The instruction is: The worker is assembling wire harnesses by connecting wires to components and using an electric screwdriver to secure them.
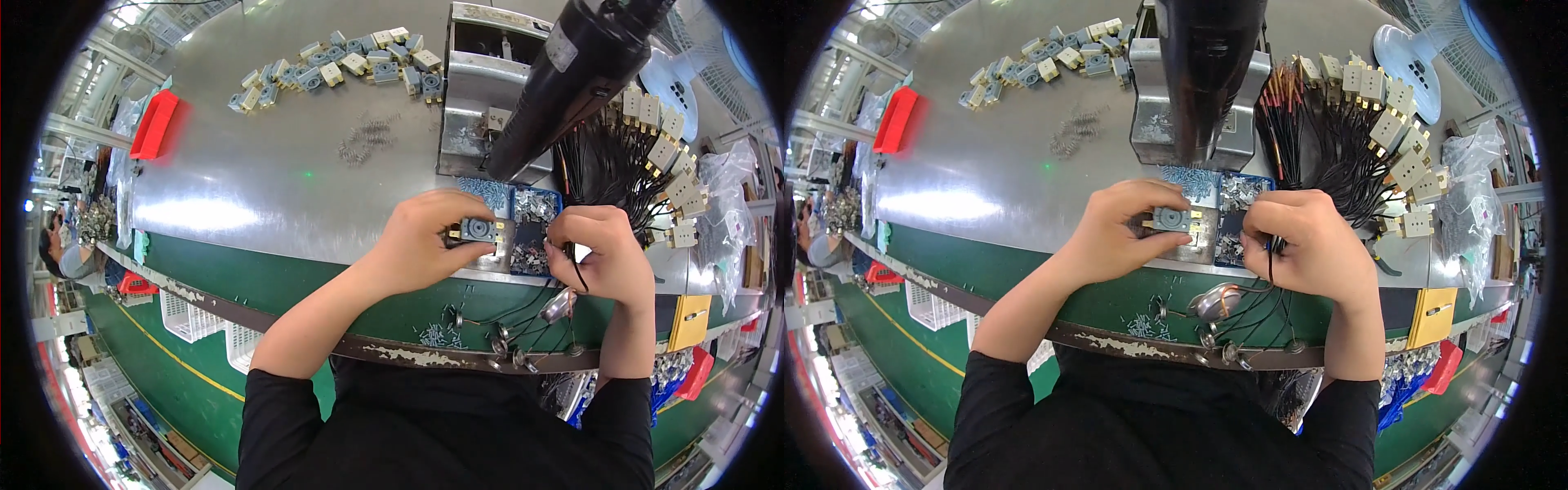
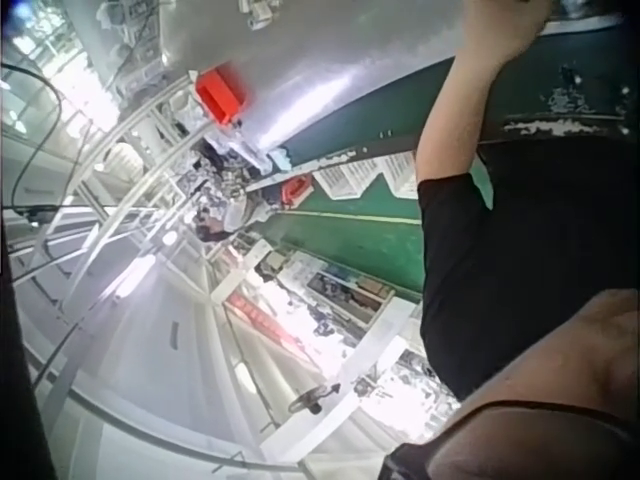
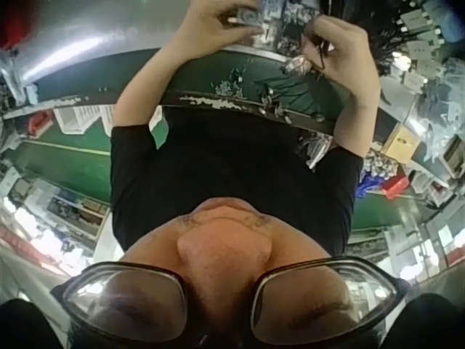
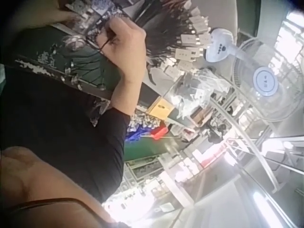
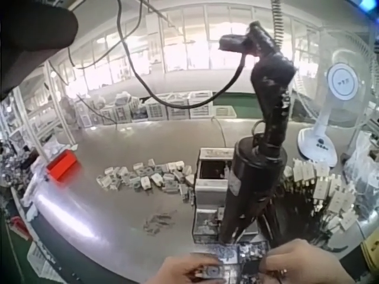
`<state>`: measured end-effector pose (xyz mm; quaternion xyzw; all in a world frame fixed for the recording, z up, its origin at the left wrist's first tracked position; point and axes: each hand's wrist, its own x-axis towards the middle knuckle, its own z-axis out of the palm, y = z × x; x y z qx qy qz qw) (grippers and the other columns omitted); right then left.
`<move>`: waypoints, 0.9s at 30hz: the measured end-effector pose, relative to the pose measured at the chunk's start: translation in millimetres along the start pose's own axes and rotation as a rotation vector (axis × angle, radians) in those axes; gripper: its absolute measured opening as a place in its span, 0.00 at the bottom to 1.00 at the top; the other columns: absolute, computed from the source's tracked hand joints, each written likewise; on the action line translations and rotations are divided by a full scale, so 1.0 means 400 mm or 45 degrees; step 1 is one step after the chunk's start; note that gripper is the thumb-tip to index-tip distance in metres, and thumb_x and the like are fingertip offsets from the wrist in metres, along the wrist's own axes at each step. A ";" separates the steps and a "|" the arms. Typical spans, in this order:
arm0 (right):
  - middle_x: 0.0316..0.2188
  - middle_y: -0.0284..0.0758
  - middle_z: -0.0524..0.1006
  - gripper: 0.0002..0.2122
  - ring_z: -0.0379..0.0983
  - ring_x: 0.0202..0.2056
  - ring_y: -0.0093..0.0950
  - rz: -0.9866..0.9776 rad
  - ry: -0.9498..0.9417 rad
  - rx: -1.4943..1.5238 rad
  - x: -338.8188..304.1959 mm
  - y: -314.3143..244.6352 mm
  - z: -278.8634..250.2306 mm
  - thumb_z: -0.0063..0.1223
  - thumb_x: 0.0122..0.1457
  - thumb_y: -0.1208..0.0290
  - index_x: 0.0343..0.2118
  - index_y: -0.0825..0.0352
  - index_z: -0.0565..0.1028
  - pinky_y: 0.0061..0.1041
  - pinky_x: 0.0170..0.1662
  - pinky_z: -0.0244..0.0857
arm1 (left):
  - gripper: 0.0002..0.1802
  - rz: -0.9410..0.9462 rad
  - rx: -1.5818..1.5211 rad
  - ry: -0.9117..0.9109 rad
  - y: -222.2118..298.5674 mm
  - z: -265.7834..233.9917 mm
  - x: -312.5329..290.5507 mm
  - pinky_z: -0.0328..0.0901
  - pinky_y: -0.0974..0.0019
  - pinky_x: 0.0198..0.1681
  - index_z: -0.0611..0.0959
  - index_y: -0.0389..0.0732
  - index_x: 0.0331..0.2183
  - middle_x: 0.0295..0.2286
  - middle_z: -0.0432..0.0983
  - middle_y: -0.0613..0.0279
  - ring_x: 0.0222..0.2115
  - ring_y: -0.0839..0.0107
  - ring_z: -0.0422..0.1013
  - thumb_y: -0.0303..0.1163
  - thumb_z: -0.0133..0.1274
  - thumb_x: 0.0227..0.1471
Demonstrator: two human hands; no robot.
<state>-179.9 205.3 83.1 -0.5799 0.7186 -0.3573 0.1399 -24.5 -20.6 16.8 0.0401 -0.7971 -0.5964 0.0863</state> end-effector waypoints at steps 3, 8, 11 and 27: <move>0.23 0.38 0.76 0.06 0.77 0.27 0.40 -0.018 -0.029 0.027 0.000 0.004 0.001 0.63 0.49 0.82 0.27 0.69 0.75 0.34 0.30 0.71 | 0.17 0.446 0.250 -0.026 -0.033 0.013 0.008 0.73 0.53 0.52 0.90 0.41 0.37 0.40 0.85 0.56 0.47 0.53 0.79 0.28 0.74 0.41; 0.30 0.39 0.79 0.06 0.80 0.31 0.38 -0.037 -0.033 -0.064 0.009 -0.006 -0.007 0.62 0.50 0.84 0.28 0.69 0.75 0.30 0.35 0.74 | 0.16 0.532 0.402 0.045 -0.037 0.023 -0.016 0.74 0.57 0.48 0.90 0.44 0.39 0.40 0.84 0.61 0.46 0.57 0.79 0.31 0.73 0.44; 0.30 0.38 0.79 0.07 0.80 0.31 0.37 -0.010 -0.009 -0.053 0.014 -0.004 0.009 0.64 0.50 0.83 0.29 0.69 0.76 0.31 0.35 0.74 | 0.16 0.516 0.454 0.088 -0.029 0.039 -0.017 0.74 0.57 0.46 0.91 0.46 0.40 0.39 0.82 0.62 0.44 0.58 0.79 0.33 0.72 0.44; 0.29 0.39 0.84 0.10 0.84 0.29 0.33 0.054 0.160 -0.100 0.012 -0.060 0.033 0.66 0.50 0.86 0.36 0.69 0.82 0.27 0.34 0.76 | 0.11 -0.087 1.198 0.269 -0.046 -0.160 0.211 0.74 0.48 0.39 0.82 0.40 0.41 0.33 0.84 0.50 0.37 0.47 0.81 0.32 0.60 0.55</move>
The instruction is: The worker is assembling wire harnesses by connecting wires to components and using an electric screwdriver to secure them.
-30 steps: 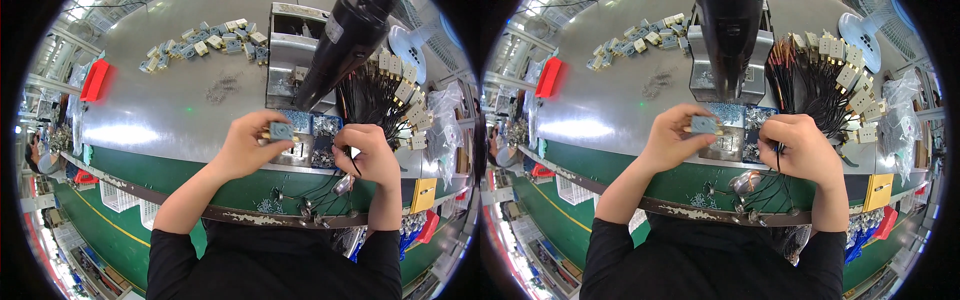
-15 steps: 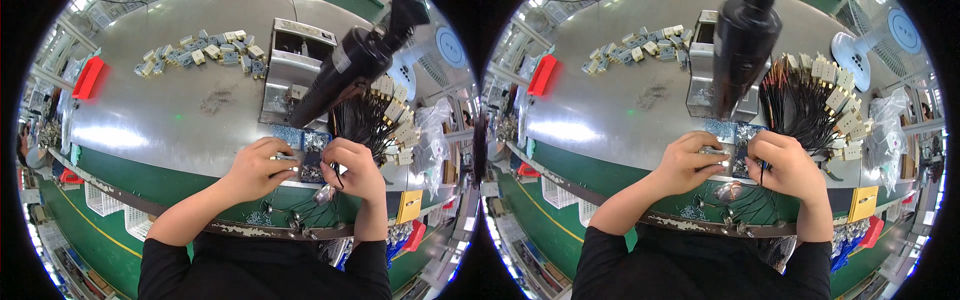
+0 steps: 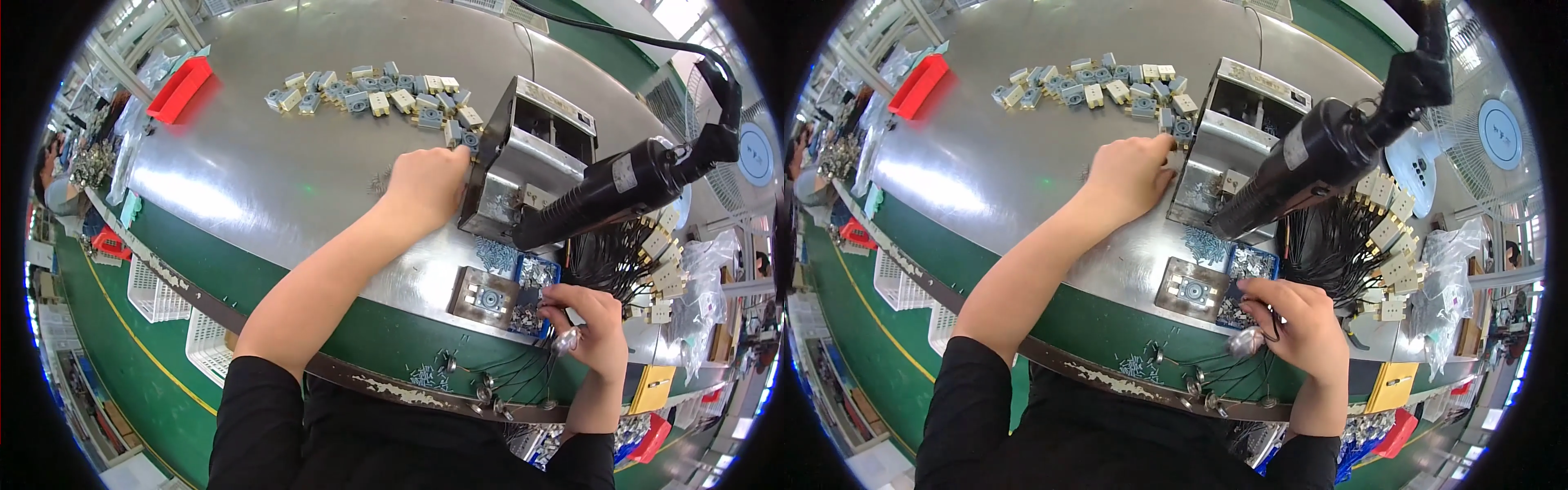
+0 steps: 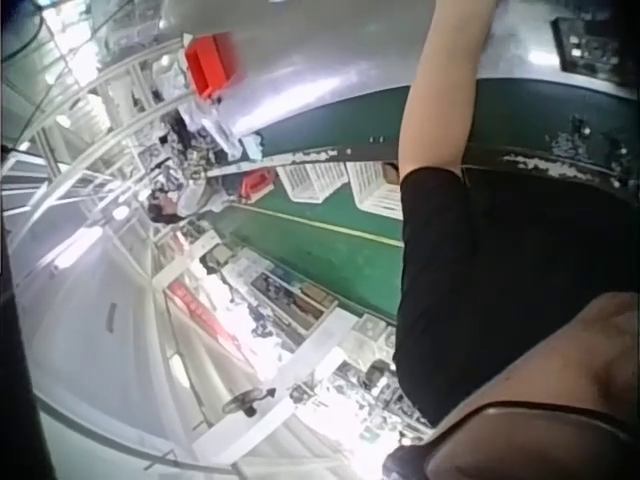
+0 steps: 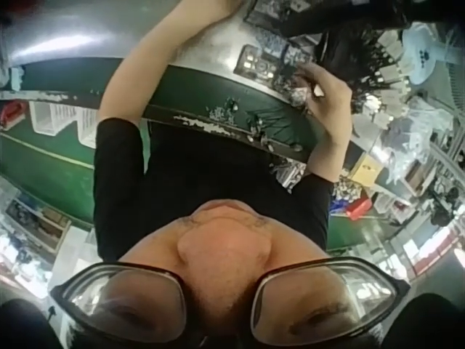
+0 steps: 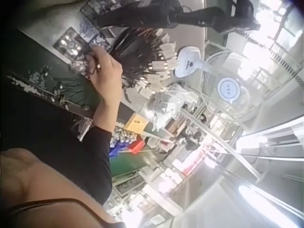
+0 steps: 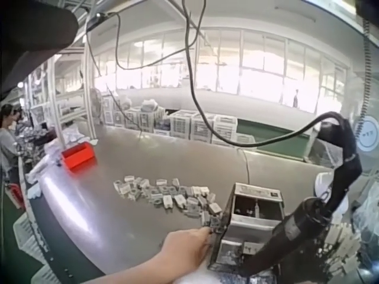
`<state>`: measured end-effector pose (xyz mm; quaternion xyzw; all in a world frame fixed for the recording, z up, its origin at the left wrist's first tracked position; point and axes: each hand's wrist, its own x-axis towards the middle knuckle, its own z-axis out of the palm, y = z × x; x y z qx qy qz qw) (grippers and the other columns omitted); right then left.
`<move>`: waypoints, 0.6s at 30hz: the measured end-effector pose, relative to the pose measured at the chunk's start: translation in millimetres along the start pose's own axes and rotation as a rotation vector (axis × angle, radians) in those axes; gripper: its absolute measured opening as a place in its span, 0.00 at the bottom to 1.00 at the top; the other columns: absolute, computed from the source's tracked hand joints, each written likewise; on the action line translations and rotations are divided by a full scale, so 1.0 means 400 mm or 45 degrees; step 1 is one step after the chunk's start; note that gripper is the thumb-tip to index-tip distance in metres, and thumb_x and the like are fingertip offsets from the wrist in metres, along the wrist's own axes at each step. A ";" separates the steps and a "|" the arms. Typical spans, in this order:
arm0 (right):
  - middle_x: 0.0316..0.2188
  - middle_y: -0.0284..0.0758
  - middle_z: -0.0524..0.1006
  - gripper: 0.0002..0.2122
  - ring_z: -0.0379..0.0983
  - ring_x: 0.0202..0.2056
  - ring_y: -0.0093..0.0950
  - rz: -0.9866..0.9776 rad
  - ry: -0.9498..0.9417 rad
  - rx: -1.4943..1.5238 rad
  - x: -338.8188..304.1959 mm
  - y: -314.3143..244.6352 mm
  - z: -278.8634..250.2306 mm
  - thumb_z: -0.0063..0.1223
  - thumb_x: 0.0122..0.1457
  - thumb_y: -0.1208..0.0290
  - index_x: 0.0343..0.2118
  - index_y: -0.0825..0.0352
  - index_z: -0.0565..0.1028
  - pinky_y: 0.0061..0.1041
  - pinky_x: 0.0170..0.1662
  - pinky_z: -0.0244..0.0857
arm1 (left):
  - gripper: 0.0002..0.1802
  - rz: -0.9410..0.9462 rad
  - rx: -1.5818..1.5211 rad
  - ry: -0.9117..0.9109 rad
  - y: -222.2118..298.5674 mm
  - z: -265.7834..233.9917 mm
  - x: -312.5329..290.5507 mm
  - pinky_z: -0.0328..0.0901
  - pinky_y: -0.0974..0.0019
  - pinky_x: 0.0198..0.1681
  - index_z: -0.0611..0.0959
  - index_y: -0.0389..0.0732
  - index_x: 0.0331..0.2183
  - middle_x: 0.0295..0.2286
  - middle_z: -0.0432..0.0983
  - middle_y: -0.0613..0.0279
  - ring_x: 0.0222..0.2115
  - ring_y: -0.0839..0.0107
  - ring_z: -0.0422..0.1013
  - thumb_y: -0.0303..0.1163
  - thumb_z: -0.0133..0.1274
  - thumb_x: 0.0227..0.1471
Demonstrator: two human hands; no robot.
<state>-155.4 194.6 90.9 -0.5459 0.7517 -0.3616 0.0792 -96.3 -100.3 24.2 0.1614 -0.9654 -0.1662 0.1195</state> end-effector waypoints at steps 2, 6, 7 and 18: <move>0.29 0.39 0.83 0.11 0.84 0.30 0.33 -0.052 -0.077 -0.012 0.003 0.004 -0.013 0.64 0.50 0.87 0.37 0.68 0.83 0.27 0.34 0.75 | 0.12 0.017 0.006 -0.017 0.002 0.018 0.018 0.74 0.47 0.40 0.82 0.40 0.41 0.33 0.83 0.50 0.37 0.47 0.80 0.31 0.60 0.54; 0.33 0.38 0.81 0.17 0.81 0.32 0.38 -0.170 -0.226 0.011 0.003 0.021 -0.020 0.63 0.47 0.87 0.41 0.64 0.84 0.33 0.34 0.75 | 0.14 0.131 -0.068 -0.005 -0.019 0.048 0.024 0.74 0.46 0.42 0.83 0.40 0.43 0.34 0.83 0.48 0.39 0.45 0.80 0.27 0.59 0.53; 0.33 0.38 0.81 0.17 0.81 0.32 0.38 -0.168 -0.223 0.010 0.001 0.019 -0.022 0.63 0.47 0.87 0.41 0.64 0.84 0.33 0.34 0.75 | 0.14 0.134 -0.067 -0.005 -0.022 0.050 0.023 0.74 0.46 0.42 0.83 0.40 0.43 0.34 0.83 0.48 0.39 0.45 0.80 0.27 0.59 0.53; 0.32 0.39 0.83 0.13 0.82 0.32 0.35 -0.084 -0.167 -0.030 -0.007 -0.002 -0.003 0.67 0.47 0.85 0.38 0.66 0.85 0.28 0.34 0.76 | 0.09 0.137 -0.020 0.087 -0.037 0.034 0.021 0.74 0.50 0.41 0.87 0.43 0.38 0.34 0.81 0.56 0.40 0.52 0.79 0.32 0.62 0.53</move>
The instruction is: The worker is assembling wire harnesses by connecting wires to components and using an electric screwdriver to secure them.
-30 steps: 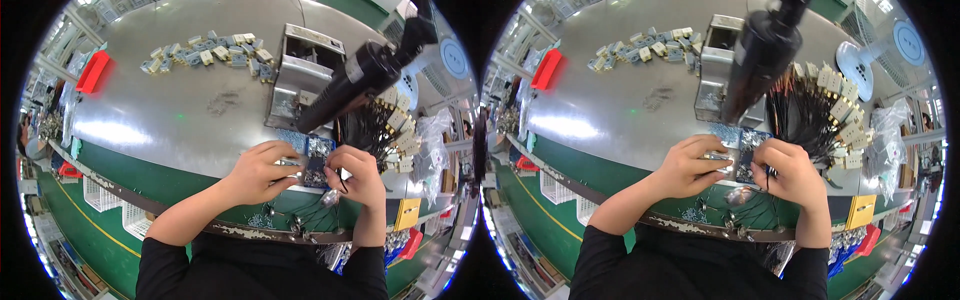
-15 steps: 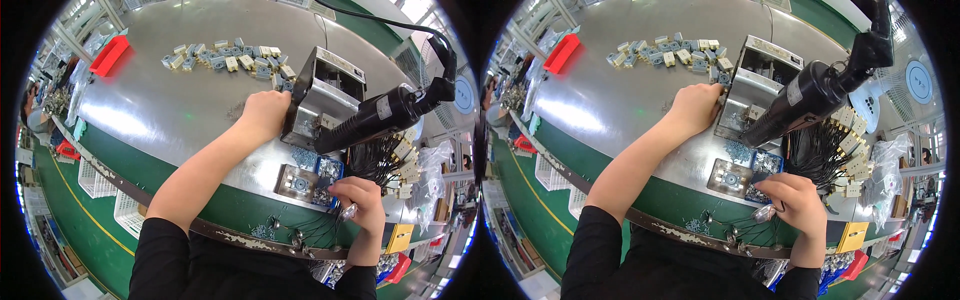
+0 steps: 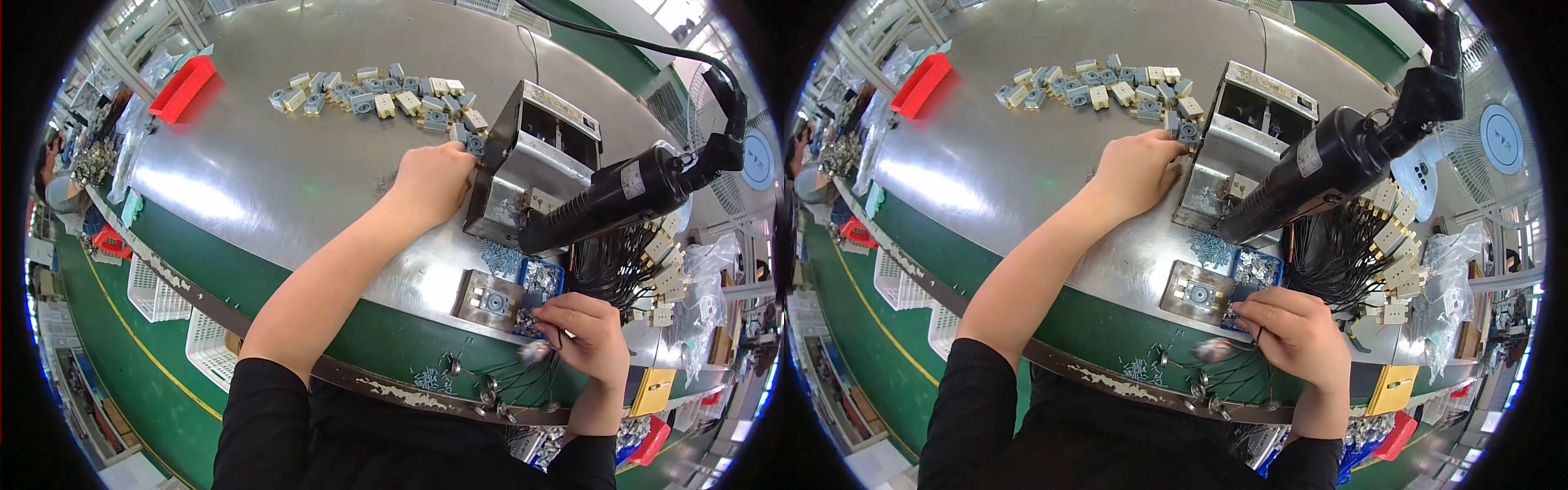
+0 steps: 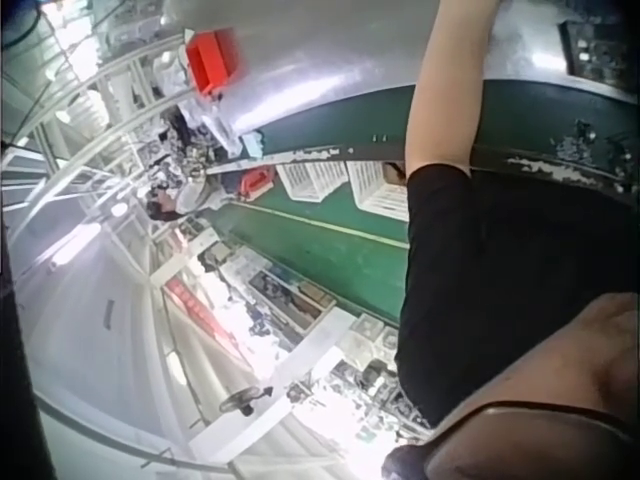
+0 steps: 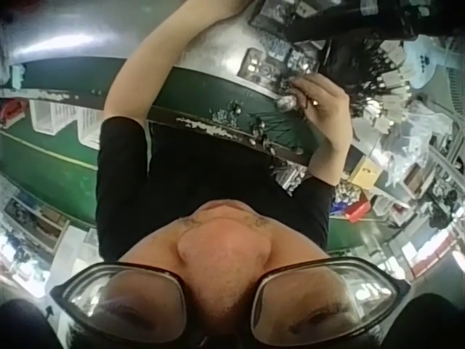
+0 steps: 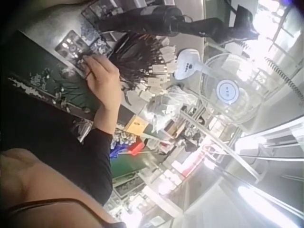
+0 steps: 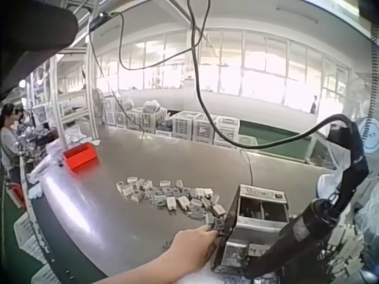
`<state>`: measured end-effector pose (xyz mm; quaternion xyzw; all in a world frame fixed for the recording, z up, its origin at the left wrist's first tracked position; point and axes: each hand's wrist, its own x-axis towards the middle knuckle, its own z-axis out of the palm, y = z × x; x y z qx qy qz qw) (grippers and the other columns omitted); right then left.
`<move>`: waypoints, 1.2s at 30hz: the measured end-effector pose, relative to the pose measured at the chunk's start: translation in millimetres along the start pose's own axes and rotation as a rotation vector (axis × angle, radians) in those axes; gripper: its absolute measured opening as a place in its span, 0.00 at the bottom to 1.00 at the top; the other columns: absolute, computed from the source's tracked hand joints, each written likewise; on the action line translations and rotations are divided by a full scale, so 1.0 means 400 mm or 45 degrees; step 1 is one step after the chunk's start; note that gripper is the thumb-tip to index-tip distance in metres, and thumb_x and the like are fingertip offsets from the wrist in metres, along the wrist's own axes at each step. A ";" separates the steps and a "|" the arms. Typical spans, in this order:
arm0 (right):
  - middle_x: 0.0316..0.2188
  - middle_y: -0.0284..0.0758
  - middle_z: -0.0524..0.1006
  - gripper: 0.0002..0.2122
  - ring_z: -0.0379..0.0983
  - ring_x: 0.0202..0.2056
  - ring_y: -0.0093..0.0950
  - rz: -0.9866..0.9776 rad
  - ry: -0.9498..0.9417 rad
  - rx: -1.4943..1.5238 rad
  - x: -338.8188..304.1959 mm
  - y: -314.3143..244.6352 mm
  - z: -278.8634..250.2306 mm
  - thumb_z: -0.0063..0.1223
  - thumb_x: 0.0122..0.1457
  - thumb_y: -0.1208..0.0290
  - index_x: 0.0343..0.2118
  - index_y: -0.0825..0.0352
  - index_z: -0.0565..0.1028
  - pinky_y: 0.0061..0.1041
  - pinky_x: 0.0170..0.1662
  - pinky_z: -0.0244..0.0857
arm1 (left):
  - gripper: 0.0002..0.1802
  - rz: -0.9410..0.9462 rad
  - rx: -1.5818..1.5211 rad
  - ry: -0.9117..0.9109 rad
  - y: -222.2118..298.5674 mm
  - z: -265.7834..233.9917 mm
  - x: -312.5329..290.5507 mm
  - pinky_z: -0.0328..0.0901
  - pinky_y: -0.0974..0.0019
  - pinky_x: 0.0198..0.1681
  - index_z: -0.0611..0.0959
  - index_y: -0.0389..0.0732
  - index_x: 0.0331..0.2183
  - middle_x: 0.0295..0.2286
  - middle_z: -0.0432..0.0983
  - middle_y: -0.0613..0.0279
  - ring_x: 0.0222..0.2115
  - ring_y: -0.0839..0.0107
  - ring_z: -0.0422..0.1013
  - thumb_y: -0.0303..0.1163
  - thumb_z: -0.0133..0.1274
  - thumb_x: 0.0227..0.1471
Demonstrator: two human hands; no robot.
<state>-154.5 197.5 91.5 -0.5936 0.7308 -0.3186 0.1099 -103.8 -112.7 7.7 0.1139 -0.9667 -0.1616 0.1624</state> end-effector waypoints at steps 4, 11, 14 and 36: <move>0.32 0.39 0.83 0.14 0.82 0.32 0.35 -0.043 -0.007 -0.035 0.000 -0.002 -0.006 0.66 0.45 0.86 0.37 0.66 0.86 0.28 0.35 0.76 | 0.10 -0.001 0.122 -0.128 -0.012 0.014 0.018 0.74 0.51 0.41 0.87 0.45 0.38 0.34 0.81 0.59 0.40 0.54 0.80 0.34 0.62 0.53; 0.33 0.39 0.83 0.17 0.83 0.33 0.35 -0.050 0.034 -0.054 0.001 -0.001 -0.007 0.63 0.40 0.87 0.37 0.66 0.86 0.28 0.35 0.76 | 0.09 -0.027 0.037 -0.023 -0.010 -0.006 0.035 0.74 0.49 0.39 0.85 0.43 0.37 0.35 0.83 0.56 0.38 0.52 0.80 0.34 0.62 0.52; 0.33 0.39 0.83 0.17 0.83 0.33 0.35 -0.069 0.036 -0.044 -0.001 0.002 -0.008 0.64 0.40 0.86 0.37 0.66 0.86 0.28 0.35 0.76 | 0.09 -0.098 0.070 -0.113 0.002 -0.010 0.042 0.74 0.48 0.40 0.84 0.41 0.35 0.35 0.83 0.53 0.39 0.51 0.80 0.34 0.62 0.52; 0.33 0.47 0.84 0.15 0.69 0.20 0.20 0.302 0.016 1.612 -0.026 0.079 -0.014 0.68 0.60 0.68 0.37 0.80 0.84 0.21 0.24 0.62 | 0.11 0.193 -1.350 -0.259 0.143 -0.005 -0.223 0.62 0.74 0.26 0.90 0.37 0.37 0.34 0.84 0.63 0.23 0.81 0.68 0.22 0.71 0.47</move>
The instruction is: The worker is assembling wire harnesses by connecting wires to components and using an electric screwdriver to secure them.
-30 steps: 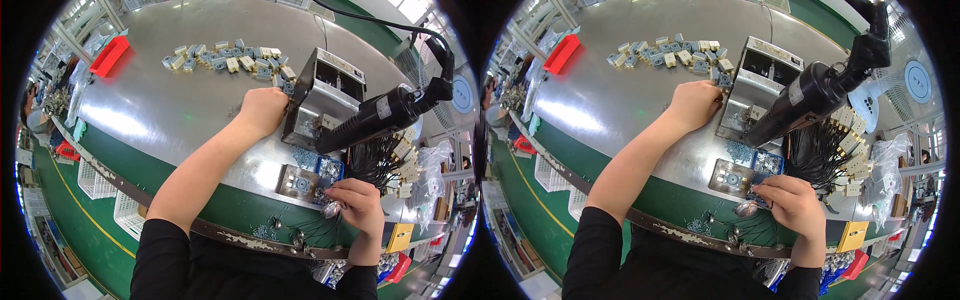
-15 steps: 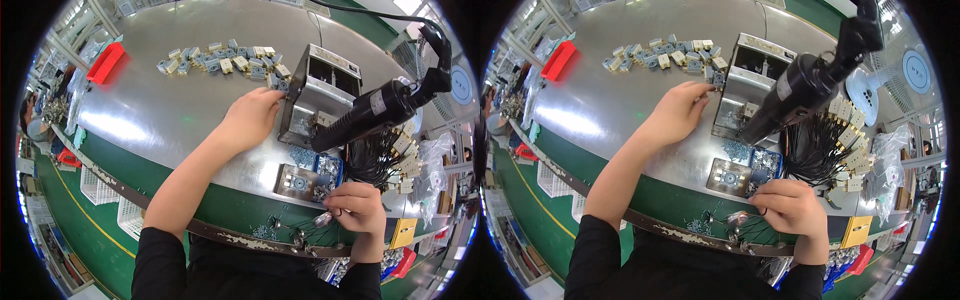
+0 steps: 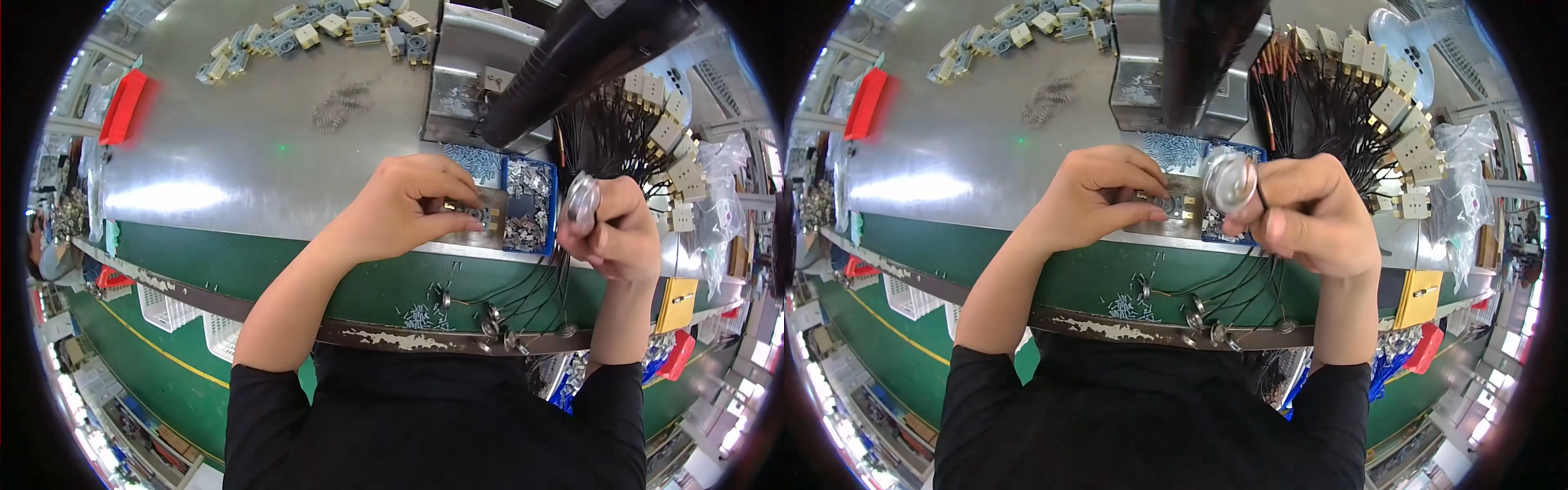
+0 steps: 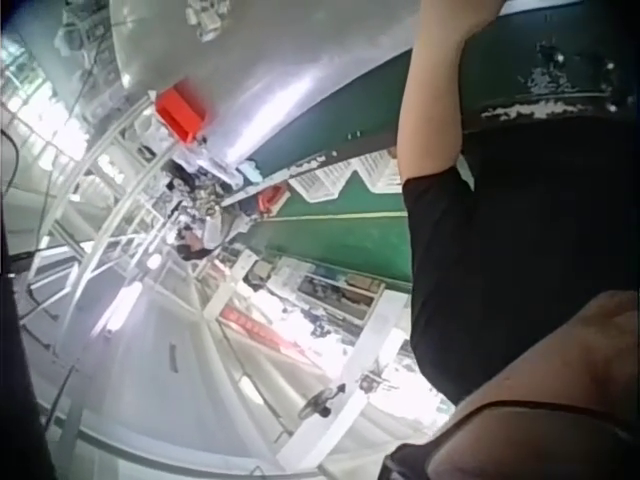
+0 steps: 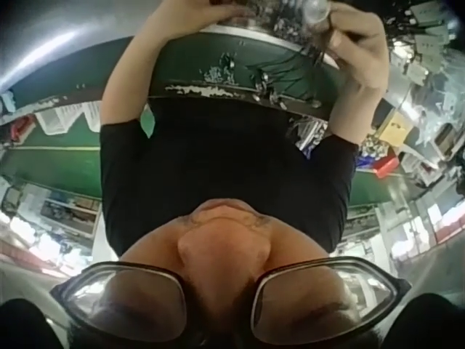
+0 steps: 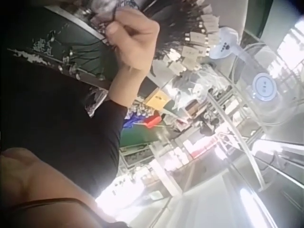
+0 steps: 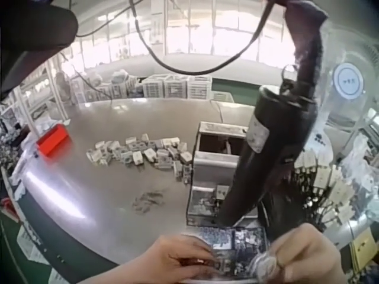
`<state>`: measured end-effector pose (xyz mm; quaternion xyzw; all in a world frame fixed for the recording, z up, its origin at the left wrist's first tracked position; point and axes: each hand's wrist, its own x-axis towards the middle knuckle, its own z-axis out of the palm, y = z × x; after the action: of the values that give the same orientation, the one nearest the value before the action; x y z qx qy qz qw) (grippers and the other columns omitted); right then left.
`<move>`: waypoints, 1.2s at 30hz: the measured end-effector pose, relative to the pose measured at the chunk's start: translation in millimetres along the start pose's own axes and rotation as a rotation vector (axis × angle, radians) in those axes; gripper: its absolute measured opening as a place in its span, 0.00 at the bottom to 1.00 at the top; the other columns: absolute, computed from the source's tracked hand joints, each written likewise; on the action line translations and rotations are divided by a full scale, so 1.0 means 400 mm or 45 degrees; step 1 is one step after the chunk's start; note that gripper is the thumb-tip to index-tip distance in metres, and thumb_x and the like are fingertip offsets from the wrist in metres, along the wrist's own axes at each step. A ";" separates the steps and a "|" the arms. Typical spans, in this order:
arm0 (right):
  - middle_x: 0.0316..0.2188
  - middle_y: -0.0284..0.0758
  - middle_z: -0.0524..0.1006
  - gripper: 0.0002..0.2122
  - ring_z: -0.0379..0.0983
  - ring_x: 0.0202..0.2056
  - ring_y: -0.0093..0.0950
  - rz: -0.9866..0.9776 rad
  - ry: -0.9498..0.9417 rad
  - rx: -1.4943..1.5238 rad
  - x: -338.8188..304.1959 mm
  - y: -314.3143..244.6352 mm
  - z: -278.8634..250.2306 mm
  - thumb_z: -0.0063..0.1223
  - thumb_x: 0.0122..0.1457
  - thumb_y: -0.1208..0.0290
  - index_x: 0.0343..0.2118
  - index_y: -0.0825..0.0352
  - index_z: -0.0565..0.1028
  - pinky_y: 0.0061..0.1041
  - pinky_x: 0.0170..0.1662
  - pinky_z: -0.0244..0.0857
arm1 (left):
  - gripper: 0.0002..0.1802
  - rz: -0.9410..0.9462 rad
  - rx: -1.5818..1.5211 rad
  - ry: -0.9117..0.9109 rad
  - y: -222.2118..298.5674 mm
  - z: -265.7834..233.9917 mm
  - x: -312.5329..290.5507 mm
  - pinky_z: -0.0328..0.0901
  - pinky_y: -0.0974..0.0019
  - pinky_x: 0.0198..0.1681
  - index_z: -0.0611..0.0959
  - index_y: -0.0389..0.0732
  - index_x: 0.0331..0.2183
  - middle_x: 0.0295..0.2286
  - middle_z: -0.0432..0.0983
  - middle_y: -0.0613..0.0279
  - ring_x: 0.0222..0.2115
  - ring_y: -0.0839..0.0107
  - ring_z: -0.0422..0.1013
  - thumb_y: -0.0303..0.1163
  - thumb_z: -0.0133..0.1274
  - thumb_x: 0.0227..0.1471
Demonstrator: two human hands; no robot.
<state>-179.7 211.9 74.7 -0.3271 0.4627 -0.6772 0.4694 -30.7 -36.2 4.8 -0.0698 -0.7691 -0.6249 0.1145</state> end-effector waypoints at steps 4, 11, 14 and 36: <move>0.37 0.45 0.83 0.15 0.66 0.21 0.16 0.099 0.080 0.244 -0.003 0.014 -0.008 0.63 0.66 0.69 0.46 0.79 0.81 0.17 0.25 0.59 | 0.12 -0.025 0.172 -0.034 0.001 0.007 0.000 0.62 0.73 0.25 0.91 0.39 0.35 0.36 0.85 0.62 0.21 0.79 0.67 0.26 0.74 0.44; 0.38 0.45 0.83 0.14 0.68 0.23 0.17 0.054 0.180 0.412 0.003 0.045 0.003 0.64 0.64 0.76 0.49 0.77 0.79 0.16 0.25 0.61 | 0.14 -0.076 0.244 -0.065 0.007 0.008 0.000 0.60 0.74 0.24 0.91 0.39 0.34 0.36 0.84 0.63 0.19 0.80 0.64 0.27 0.75 0.42; 0.40 0.42 0.82 0.14 0.67 0.21 0.17 0.061 0.248 0.356 0.006 0.055 0.007 0.66 0.63 0.71 0.48 0.72 0.79 0.14 0.21 0.58 | 0.14 -0.013 0.268 -0.074 0.003 0.004 0.000 0.59 0.75 0.23 0.91 0.38 0.34 0.36 0.84 0.63 0.19 0.80 0.63 0.27 0.75 0.41; 0.34 0.46 0.83 0.08 0.82 0.36 0.40 -0.200 0.120 -1.022 0.019 0.048 0.071 0.64 0.60 0.78 0.42 0.73 0.83 0.33 0.40 0.74 | 0.20 0.119 0.367 0.052 0.077 0.010 -0.014 0.72 0.55 0.53 0.88 0.37 0.41 0.44 0.85 0.49 0.49 0.52 0.80 0.26 0.71 0.41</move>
<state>-151.1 193.0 66.8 -0.4872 0.6847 -0.4910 0.2295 -18.0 -25.6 31.7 -0.0756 -0.8443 -0.5032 0.1680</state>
